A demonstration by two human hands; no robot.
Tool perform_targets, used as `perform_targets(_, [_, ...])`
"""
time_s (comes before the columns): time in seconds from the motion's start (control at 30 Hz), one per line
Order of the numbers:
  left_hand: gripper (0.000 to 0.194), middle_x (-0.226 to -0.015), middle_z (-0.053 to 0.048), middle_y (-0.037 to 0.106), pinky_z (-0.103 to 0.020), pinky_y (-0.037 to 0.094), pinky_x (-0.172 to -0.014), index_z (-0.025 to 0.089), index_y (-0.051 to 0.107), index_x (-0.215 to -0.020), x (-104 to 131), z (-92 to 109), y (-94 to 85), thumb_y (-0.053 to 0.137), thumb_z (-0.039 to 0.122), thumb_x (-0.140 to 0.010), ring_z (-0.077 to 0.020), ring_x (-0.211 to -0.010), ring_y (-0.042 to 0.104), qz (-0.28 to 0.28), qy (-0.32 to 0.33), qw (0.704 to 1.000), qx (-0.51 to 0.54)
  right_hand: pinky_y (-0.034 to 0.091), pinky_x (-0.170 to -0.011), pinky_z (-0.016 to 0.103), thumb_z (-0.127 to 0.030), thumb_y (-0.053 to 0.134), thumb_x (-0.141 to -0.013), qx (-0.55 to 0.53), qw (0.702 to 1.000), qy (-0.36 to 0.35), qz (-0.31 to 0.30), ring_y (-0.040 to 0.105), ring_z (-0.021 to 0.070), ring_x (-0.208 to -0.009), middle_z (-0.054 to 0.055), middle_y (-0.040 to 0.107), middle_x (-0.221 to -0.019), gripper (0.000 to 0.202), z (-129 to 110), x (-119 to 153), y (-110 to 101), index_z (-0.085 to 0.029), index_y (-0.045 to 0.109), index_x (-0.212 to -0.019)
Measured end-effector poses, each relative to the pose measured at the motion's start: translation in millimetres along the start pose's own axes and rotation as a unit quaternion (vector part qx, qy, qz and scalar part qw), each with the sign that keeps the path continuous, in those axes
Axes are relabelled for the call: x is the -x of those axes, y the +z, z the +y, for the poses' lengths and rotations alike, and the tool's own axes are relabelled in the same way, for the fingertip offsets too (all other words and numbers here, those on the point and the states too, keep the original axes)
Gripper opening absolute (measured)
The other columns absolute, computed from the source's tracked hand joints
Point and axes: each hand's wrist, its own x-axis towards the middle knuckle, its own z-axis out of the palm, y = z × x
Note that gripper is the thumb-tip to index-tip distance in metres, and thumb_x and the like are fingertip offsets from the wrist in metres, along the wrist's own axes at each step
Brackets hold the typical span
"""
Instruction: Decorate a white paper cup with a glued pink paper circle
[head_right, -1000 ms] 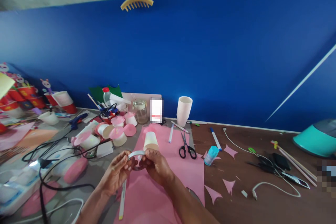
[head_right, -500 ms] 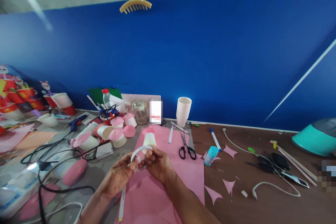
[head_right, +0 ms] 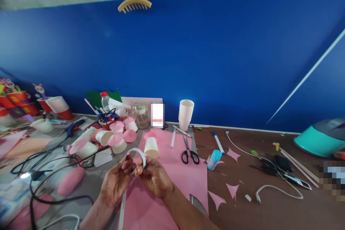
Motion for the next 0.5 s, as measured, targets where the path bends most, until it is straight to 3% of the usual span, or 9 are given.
perform_targets(0.17, [0.022, -0.059, 0.004, 0.043, -0.022, 0.048, -0.052, 0.013, 0.059, -0.088, -2, 2, 1.3, 0.043, 0.001, -0.079, -0.0087, -0.052, 0.047, 0.027, 0.008, 0.999, 0.016, 0.044, -0.093, 0.041, -0.03, 0.074, -0.072, 0.052, 0.998, -0.034, -0.024, 0.062, 0.0221, -0.079, 0.001, 0.064, -0.07, 0.012, 4, 4, 7, -0.023, 0.068, -0.081])
perform_targets(0.33, [0.024, -0.062, 0.002, 0.05, -0.02, 0.049, -0.049, 0.014, 0.062, -0.088, -1, -2, 6.2, 0.041, 0.005, -0.087, -0.0076, -0.048, 0.047, 0.032, 0.0, 0.999, 0.005, 0.038, -0.1, 0.042, -0.04, 0.071, -0.08, 0.157, 0.985, -0.045, -0.048, 0.061, 0.0252, -0.097, 0.005, 0.068, -0.079, 0.019, 12, 5, 6, -0.022, 0.071, -0.074])
perform_targets(0.4, [0.024, -0.064, 0.001, 0.054, -0.021, 0.052, -0.053, 0.014, 0.065, -0.089, -1, -3, 6.9, 0.042, 0.007, -0.089, -0.0086, -0.052, 0.052, 0.034, -0.003, 0.999, 0.012, 0.04, -0.097, 0.041, -0.039, 0.074, -0.078, 0.137, 0.989, -0.048, -0.028, 0.061, 0.0244, -0.095, 0.004, 0.068, -0.078, 0.018, 13, 3, 3, -0.022, 0.071, -0.076])
perform_targets(0.5, [0.017, -0.066, -0.001, 0.058, -0.027, 0.056, -0.063, 0.014, 0.068, -0.087, -1, 0, 5.6, 0.051, 0.014, -0.089, -0.0123, -0.061, 0.059, 0.029, -0.01, 1.0, 0.005, 0.046, -0.078, 0.034, -0.038, 0.076, -0.076, 0.05, 0.998, -0.035, 0.001, 0.059, 0.0189, -0.072, 0.001, 0.064, -0.068, 0.019, 11, -2, -6, -0.022, 0.072, -0.085])
